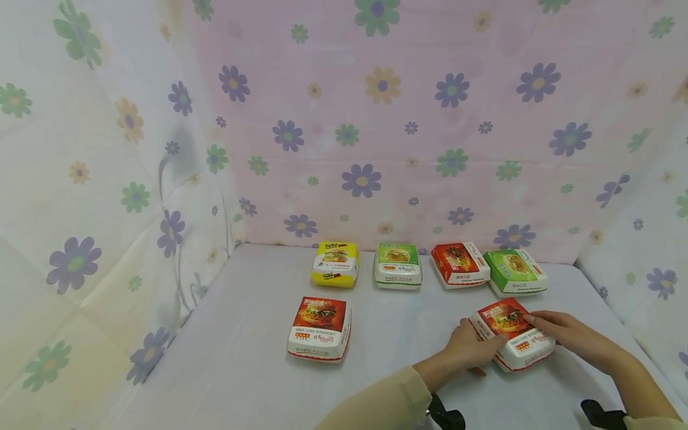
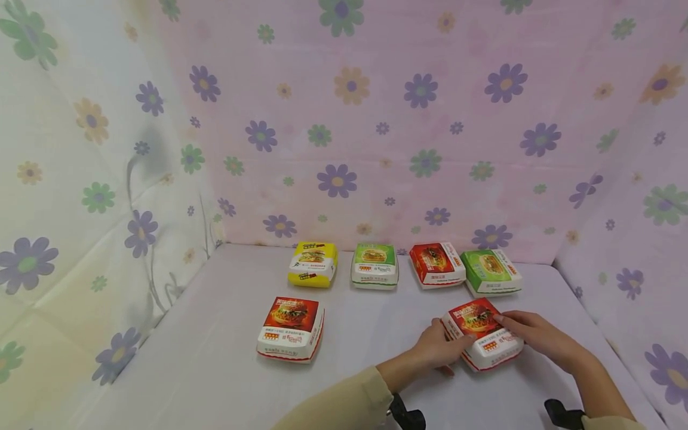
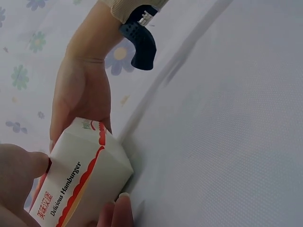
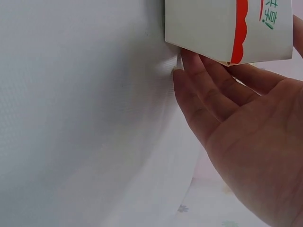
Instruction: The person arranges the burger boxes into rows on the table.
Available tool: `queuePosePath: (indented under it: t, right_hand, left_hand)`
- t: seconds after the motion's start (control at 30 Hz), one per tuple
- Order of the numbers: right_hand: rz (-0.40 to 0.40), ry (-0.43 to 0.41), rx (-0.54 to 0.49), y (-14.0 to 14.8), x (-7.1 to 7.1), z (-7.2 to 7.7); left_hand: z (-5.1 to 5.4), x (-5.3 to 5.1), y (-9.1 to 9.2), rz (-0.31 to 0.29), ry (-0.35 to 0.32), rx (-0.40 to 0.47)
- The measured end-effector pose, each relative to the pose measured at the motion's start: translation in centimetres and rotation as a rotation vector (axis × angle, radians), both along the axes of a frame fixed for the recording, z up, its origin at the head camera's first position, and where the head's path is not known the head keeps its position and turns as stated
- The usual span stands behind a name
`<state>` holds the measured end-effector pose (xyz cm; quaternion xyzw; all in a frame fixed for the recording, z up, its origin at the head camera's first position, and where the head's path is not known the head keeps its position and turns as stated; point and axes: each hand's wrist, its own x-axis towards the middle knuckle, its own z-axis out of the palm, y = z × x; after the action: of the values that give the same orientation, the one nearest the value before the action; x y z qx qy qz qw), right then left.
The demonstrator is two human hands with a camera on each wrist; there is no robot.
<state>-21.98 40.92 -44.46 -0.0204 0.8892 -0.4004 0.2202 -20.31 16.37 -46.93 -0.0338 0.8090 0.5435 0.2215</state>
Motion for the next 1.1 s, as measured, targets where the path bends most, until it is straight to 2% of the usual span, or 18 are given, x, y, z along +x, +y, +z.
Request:
queuePosePath:
  t: [0.3,0.53,0.67,0.87,1.1]
  right_hand:
    - [-0.020,-0.053,-0.024,-0.2,0.9,-0.1]
    - [-0.055,-0.061,-0.046,-0.6,1.3,-0.2]
    - [-0.077,-0.050,-0.058,-0.8,1.6,-0.4]
    - [-0.094,-0.042,-0.079,-1.3,2.1,-0.4]
    - [-0.096,-0.009,-0.079,-2.8,2.4,0.0]
  left_hand:
    - [0.1,-0.7,-0.8,-0.022,-0.042,0.039]
    - [0.0,-1.4,-1.2,-0.046,-0.007,0.063]
    - [0.0,-1.3,-1.3,-0.057,0.008,0.075]
    - [0.0,-1.0,-1.5,-0.110,0.054,0.083]
    - [0.5,-0.9,-2.8,-0.181,0.128,-0.032]
